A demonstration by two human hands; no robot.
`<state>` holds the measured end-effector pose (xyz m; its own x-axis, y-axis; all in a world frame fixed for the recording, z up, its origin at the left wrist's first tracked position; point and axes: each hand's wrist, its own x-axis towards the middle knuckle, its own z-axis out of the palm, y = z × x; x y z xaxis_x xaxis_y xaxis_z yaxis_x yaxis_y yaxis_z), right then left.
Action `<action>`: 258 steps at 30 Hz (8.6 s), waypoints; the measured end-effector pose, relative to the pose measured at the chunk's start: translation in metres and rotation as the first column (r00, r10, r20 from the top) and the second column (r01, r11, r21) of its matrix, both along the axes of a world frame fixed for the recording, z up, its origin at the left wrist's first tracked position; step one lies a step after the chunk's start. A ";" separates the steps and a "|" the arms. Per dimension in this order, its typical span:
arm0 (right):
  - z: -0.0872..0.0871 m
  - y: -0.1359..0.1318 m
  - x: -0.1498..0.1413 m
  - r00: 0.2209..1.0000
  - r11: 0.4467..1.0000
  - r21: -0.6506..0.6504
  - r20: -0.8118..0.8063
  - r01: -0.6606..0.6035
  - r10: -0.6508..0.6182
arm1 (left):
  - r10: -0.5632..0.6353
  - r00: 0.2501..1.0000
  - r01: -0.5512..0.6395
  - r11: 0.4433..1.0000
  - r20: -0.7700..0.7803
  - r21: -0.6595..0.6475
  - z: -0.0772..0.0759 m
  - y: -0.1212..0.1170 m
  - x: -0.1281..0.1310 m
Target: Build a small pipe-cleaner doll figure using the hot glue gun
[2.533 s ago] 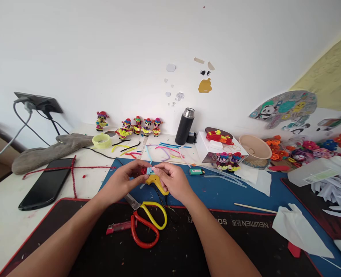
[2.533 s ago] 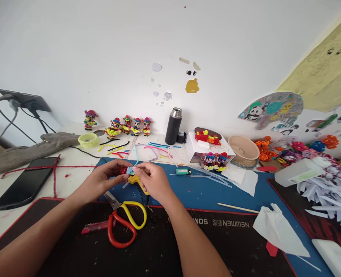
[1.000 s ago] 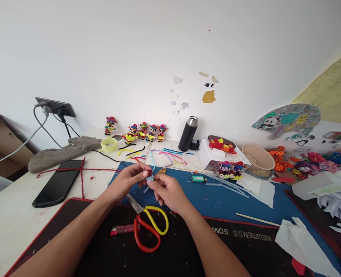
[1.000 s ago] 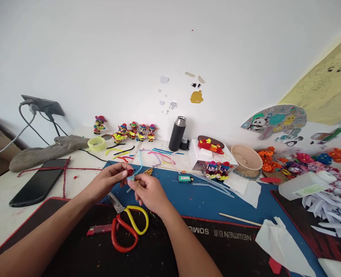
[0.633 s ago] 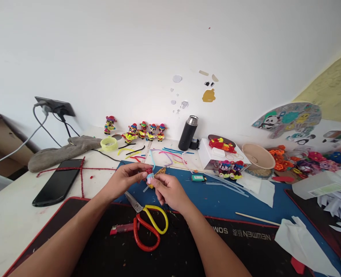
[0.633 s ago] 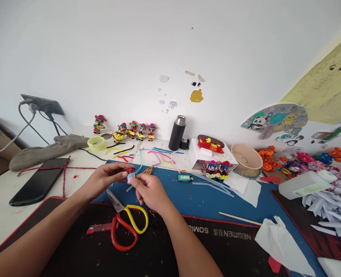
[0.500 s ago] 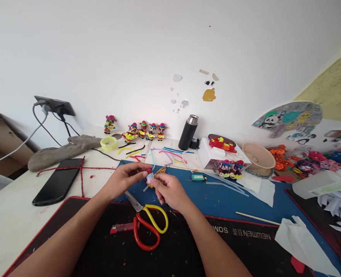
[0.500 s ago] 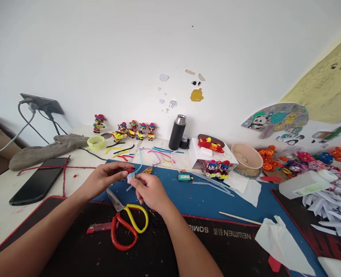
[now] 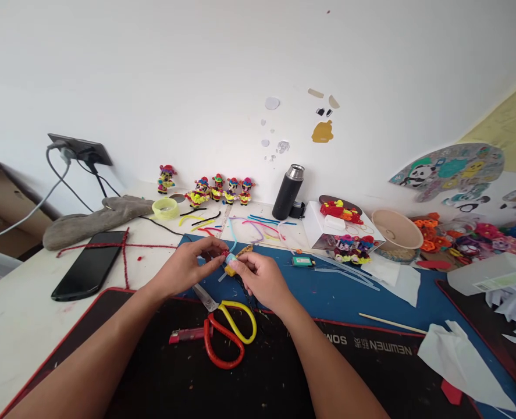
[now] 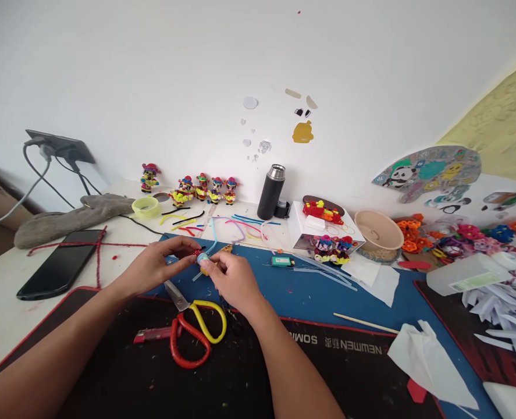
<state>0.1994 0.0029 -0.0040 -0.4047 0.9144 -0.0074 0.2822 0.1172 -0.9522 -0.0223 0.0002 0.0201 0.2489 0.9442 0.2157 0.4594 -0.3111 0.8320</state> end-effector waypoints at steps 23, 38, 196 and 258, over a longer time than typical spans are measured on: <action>0.004 -0.001 0.001 0.974 0.959 0.282 0.220 -0.005 -0.059 | -0.035 0.998 0.034 0.999 -0.061 -0.020 -0.004 0.000 0.005; 0.007 -0.001 0.000 0.954 0.947 0.318 0.293 -0.039 -0.059 | -0.001 0.999 -0.002 0.997 -0.040 -0.077 -0.005 -0.001 0.010; -0.010 0.007 -0.002 0.946 0.986 -0.166 -0.321 -0.014 -0.041 | -0.060 0.909 0.183 0.947 0.412 -0.265 -0.018 -0.004 0.025; 0.021 0.035 0.010 0.986 0.985 0.059 0.031 0.162 -0.164 | 0.487 0.440 -0.249 0.874 0.755 -0.418 -0.013 0.018 -0.004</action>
